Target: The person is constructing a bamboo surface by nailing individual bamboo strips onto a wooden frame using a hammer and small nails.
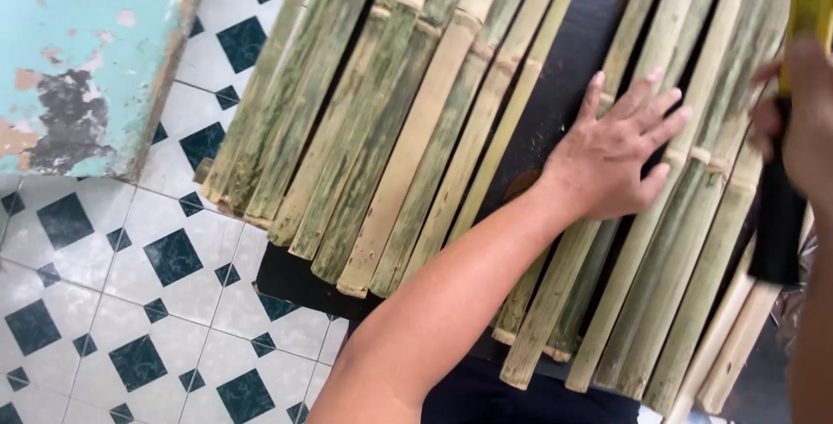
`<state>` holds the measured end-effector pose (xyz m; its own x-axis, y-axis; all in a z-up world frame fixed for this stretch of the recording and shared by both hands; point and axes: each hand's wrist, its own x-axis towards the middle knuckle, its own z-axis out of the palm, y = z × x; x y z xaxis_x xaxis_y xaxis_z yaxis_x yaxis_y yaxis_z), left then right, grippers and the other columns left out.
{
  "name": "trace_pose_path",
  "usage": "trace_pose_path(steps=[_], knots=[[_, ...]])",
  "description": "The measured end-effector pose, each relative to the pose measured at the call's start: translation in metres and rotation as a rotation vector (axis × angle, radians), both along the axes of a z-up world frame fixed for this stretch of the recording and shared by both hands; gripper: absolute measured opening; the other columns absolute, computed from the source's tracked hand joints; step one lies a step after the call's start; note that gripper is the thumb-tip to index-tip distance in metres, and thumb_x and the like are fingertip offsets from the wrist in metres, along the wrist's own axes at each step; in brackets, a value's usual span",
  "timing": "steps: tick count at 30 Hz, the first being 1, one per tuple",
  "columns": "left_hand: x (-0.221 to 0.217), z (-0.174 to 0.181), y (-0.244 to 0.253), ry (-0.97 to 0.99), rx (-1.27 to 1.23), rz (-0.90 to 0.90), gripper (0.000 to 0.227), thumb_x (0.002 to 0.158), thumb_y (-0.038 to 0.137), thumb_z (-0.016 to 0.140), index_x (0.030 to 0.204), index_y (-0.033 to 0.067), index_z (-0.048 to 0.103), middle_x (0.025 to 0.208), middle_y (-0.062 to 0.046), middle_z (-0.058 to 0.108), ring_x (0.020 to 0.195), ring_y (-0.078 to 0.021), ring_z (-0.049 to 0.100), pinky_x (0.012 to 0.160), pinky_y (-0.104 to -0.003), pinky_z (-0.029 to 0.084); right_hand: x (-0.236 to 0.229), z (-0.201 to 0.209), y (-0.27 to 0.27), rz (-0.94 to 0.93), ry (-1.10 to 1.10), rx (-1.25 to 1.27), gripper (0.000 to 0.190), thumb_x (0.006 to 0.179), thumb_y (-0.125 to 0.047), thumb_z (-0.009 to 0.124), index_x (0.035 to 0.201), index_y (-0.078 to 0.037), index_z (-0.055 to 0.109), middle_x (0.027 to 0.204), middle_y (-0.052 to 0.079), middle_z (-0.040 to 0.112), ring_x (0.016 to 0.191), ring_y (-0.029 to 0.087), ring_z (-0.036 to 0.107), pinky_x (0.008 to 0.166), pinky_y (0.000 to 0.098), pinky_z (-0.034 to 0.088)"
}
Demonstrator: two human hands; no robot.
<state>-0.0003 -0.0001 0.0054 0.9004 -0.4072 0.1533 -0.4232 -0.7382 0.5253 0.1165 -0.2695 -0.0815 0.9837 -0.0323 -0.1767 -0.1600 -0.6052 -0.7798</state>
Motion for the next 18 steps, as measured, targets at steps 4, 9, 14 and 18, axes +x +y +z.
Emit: trace_pose_path(steps=[4,9,14,18], knots=[[0.001,-0.008,-0.004,-0.036,0.069,0.042,0.057,0.082,0.047,0.045,0.133,0.0229,0.033,0.143,0.003,0.023,0.135,-0.0160,0.006,0.113,-0.056,0.005,-0.075,0.013,-0.002,0.087,0.042,-0.044,0.049,0.105,-0.040,0.022,0.087,0.000,0.044,0.038,0.003,0.027,0.031,0.012,0.024,0.032,0.0251,0.017],[0.000,-0.006,-0.002,-0.023,0.124,0.008,0.058,0.086,0.048,0.049,0.134,0.0225,0.029,0.144,0.002,0.019,0.133,-0.0169,0.002,0.111,-0.056,0.001,-0.277,0.139,0.038,-0.087,0.094,-0.057,0.047,0.090,-0.015,0.029,0.137,-0.009,0.027,0.071,0.014,0.045,0.039,0.014,0.032,0.028,0.0205,0.019],[-0.001,-0.006,-0.002,-0.055,0.076,0.035,0.057,0.084,0.045,0.048,0.134,0.0223,0.032,0.143,0.004,0.024,0.133,-0.0153,0.008,0.111,-0.055,0.004,-0.381,0.025,-0.044,-0.559,1.141,-0.233,0.037,0.080,-0.026,0.068,0.093,0.007,0.079,0.078,0.024,0.074,0.060,0.029,0.063,0.055,0.0319,0.043],[-0.001,-0.012,-0.005,-0.071,0.056,0.043,0.055,0.084,0.044,0.047,0.133,0.0227,0.033,0.143,0.003,0.025,0.133,-0.0159,0.007,0.111,-0.057,0.003,-0.387,0.128,0.082,0.393,0.488,-0.575,0.079,0.061,-0.018,0.073,0.124,-0.053,0.041,0.095,-0.024,0.073,0.088,-0.005,0.071,0.076,0.0141,0.053]])
